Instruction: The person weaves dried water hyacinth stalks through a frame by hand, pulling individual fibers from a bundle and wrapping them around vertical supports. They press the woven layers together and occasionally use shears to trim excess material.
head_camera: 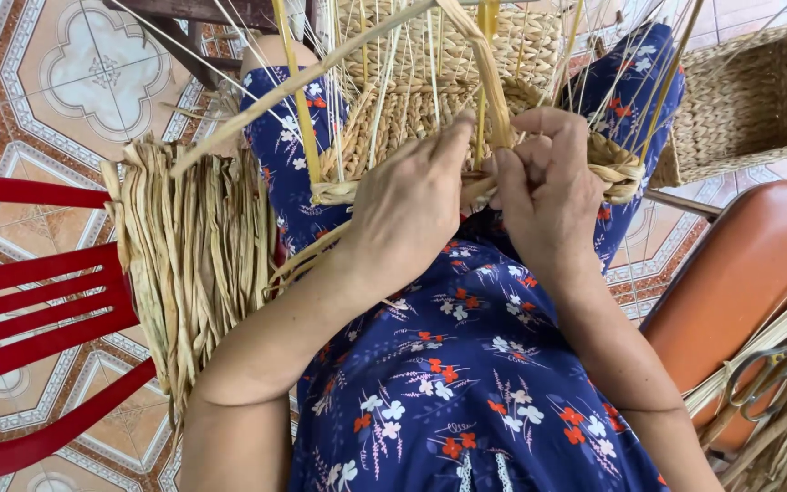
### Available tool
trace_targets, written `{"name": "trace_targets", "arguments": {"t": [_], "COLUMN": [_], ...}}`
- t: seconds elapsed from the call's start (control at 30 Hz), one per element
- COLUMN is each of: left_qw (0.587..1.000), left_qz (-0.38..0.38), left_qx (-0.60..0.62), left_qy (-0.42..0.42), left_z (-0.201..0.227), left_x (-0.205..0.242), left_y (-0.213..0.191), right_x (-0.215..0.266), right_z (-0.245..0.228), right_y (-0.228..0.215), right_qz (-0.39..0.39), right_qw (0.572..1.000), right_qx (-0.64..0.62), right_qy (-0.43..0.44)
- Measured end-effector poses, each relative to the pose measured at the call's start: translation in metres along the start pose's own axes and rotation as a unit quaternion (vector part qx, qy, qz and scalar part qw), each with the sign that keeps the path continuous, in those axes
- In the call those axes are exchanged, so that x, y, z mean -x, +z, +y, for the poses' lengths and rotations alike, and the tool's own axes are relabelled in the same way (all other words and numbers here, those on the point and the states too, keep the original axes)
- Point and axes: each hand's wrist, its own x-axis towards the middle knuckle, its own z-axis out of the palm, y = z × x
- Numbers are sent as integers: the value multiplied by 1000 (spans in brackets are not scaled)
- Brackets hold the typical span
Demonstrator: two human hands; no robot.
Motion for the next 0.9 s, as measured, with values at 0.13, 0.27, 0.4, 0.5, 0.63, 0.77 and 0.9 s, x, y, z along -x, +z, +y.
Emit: {"name": "trace_targets", "arguments": {"t": [0.13, 0.27, 0.4, 0.5, 0.63, 0.77, 0.9], "left_qw": [995, 990, 943, 934, 979, 972, 865], "left_qz": [-42, -91, -173, -132, -74, -69, 55], "left_qx": [-78, 34, 159, 257, 112, 84, 409], "left_qy": [-43, -99, -234, -210, -154, -207, -285], "left_z": [-7, -17, -3, -26, -20, -6, -34], "left_x": [-22, -31, -47, -44, -26, -5, 33], "left_y": [-1, 2, -17, 2, -4, -11, -27], "right_x": [-10, -20, -25, -25, -17, -13, -7], "right_z": [1, 10, 15, 14, 9, 10, 21], "right_y": [3, 5, 6, 1, -3, -2, -3], "right_qz": [-15, -42, -108, -162, -129, -72, -64], "right_qw": [999, 998, 981, 967, 985, 997, 984], "right_qx": [-5, 29, 158, 189, 90, -30, -151], "right_qy": [31, -19, -37, -45, -66, -12, 69]}}
